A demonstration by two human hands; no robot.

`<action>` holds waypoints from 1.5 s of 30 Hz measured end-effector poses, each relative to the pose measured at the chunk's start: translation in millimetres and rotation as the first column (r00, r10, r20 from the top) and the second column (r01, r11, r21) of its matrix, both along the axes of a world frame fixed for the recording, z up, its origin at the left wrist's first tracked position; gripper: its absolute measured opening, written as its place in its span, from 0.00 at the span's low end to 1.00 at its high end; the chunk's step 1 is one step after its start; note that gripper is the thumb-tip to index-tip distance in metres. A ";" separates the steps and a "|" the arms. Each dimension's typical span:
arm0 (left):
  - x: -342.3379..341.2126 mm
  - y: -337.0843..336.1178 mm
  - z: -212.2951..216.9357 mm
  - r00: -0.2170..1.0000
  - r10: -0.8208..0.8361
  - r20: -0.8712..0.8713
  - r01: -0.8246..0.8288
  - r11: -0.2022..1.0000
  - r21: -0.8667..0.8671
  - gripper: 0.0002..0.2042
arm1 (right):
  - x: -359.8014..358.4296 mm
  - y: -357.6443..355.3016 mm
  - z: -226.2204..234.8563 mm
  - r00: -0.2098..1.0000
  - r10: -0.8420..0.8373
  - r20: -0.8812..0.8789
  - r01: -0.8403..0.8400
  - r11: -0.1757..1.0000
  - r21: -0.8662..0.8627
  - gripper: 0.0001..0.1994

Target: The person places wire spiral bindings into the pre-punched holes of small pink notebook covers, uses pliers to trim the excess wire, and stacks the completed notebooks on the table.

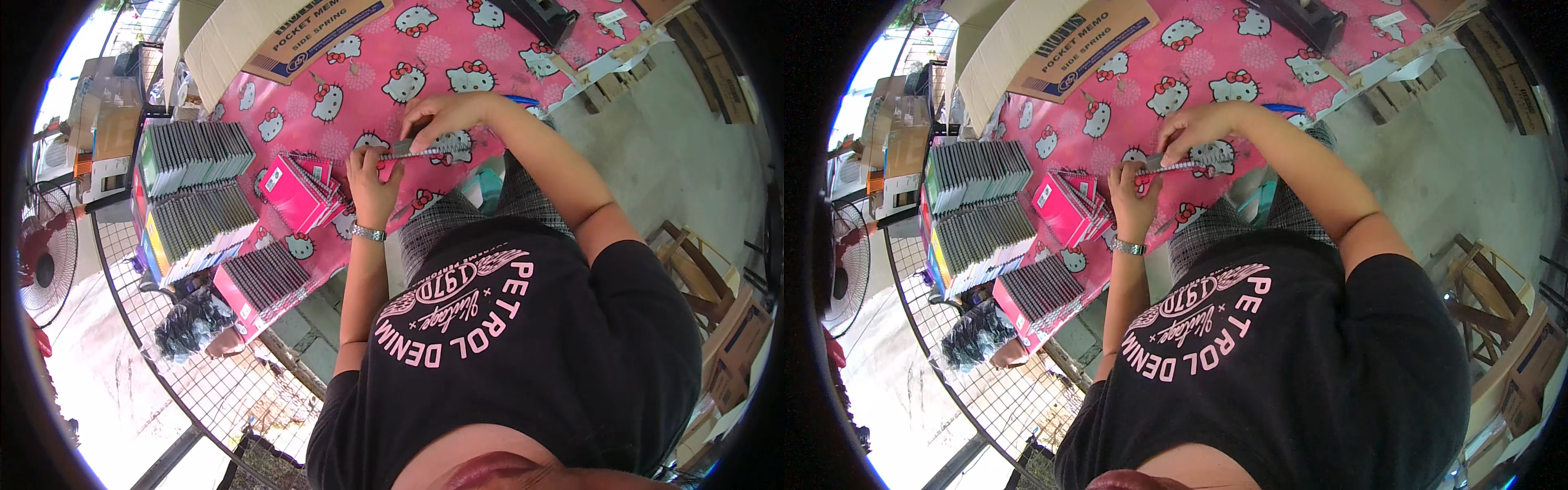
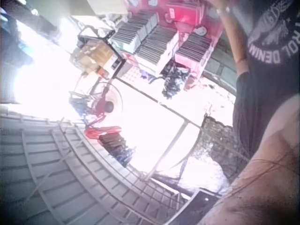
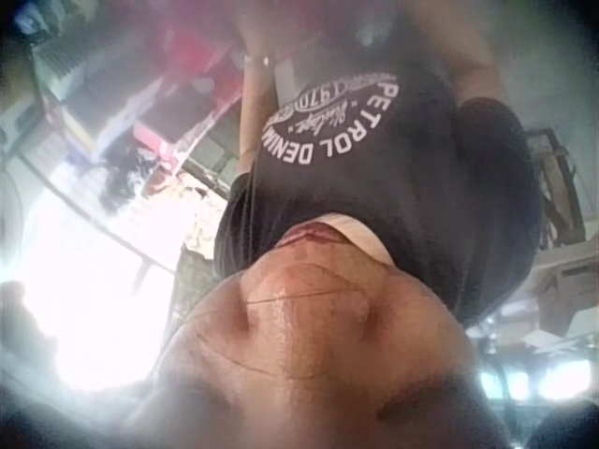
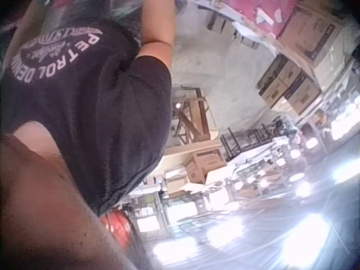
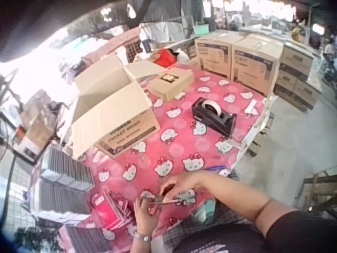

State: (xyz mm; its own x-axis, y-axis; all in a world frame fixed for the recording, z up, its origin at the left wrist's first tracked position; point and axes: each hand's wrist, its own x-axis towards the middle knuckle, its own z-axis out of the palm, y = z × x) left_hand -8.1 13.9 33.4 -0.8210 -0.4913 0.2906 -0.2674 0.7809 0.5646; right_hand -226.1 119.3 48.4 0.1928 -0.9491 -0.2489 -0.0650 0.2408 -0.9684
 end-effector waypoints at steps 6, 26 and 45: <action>2.9 -5.1 -4.2 0.998 0.011 -0.062 -0.001 0.985 0.171 0.14 | 1.1 -2.6 3.9 0.984 0.053 0.172 -0.044 0.998 -0.052 0.20; 5.0 29.6 -20.2 0.923 0.287 -0.257 -0.123 0.851 0.511 0.11 | 71.9 131.4 -5.8 0.384 -0.675 -0.630 0.539 0.718 -0.441 0.29; 23.1 21.5 -36.6 0.885 0.342 -0.317 -0.238 0.916 0.323 0.12 | 113.0 58.5 -2.5 0.844 -0.433 -0.315 0.376 0.898 -0.228 0.26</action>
State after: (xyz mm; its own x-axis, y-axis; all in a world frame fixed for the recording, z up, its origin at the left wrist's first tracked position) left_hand 15.0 35.4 -3.2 -0.4930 -0.7918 0.3604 -0.1966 0.5050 0.8405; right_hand -113.1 177.8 45.9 -0.2888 -0.9545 -0.0741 -0.3342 0.1731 -0.9265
